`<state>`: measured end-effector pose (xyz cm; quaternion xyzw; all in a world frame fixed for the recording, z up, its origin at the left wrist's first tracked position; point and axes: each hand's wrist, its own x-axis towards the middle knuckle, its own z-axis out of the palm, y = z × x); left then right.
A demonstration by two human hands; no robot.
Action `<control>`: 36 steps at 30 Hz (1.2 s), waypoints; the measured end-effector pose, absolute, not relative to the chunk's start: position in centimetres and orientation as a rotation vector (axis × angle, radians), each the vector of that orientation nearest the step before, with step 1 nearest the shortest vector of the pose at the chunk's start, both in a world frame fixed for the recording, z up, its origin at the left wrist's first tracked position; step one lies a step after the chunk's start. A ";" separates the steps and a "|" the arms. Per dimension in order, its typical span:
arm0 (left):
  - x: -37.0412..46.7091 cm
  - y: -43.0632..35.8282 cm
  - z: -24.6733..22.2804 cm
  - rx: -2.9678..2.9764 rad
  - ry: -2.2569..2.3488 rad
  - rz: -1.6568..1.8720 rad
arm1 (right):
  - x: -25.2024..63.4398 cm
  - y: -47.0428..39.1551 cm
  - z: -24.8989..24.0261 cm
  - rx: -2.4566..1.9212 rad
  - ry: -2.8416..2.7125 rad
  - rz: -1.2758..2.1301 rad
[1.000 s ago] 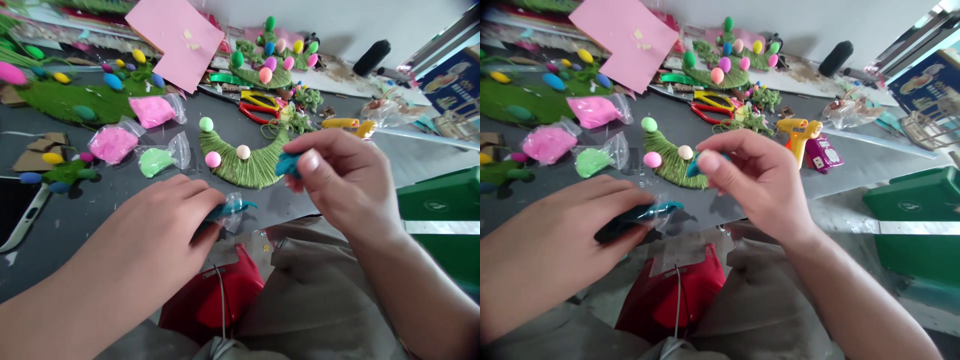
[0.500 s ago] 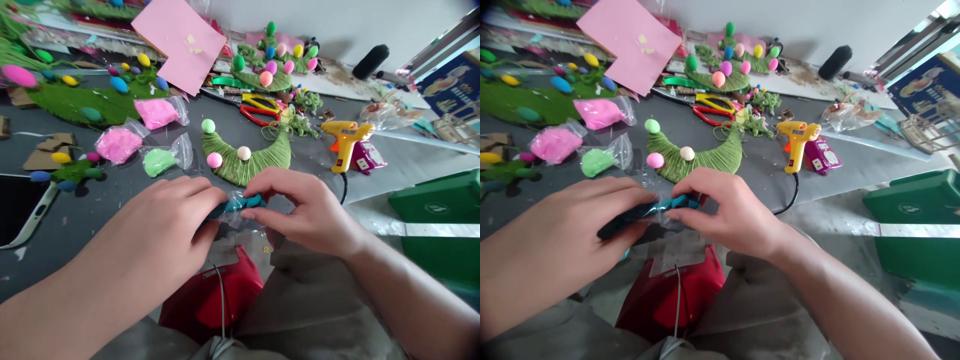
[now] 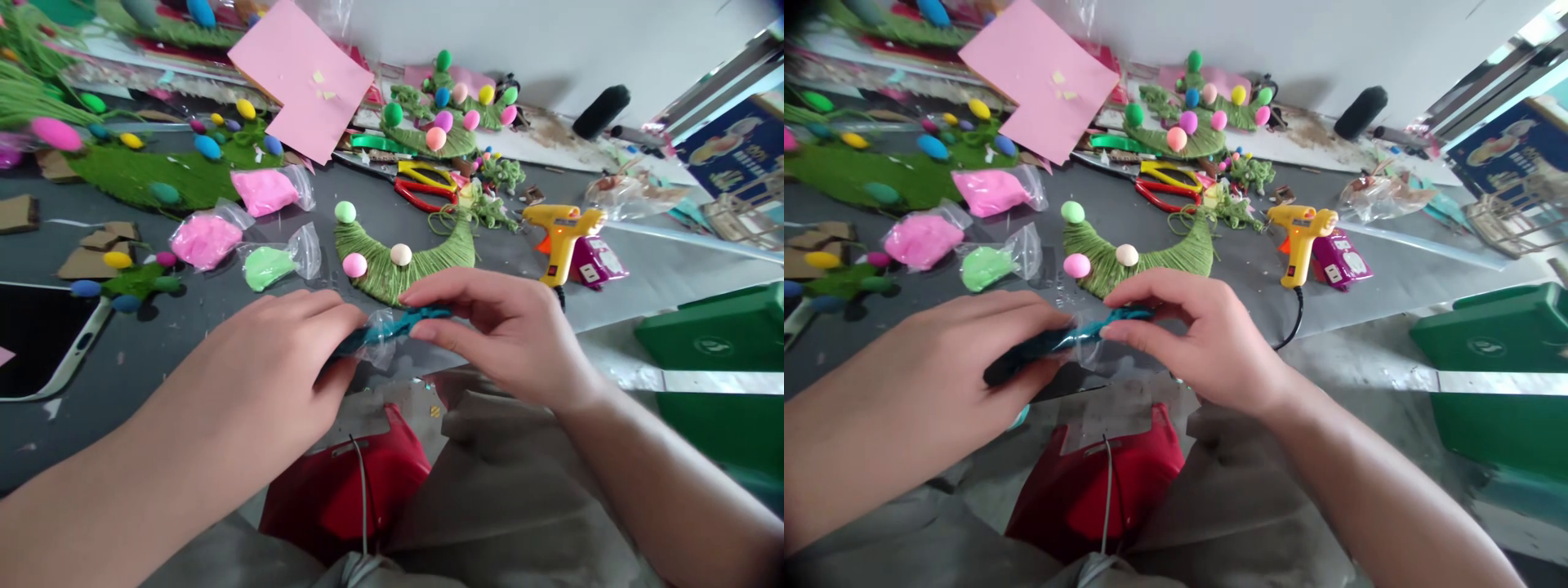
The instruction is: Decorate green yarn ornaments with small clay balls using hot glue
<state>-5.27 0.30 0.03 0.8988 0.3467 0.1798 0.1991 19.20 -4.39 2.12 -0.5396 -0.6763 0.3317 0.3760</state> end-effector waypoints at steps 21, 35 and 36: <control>-5.3 -0.3 0.7 2.720 1.135 0.298 | 19.8 -4.1 2.7 -1.275 -1.409 0.895; 2.2 -1.7 5.0 0.569 0.873 1.163 | 15.3 -5.8 2.1 -1.089 -1.827 0.680; 2.5 -1.7 5.0 0.567 0.867 1.195 | 14.8 -6.0 2.1 -1.034 -1.871 0.728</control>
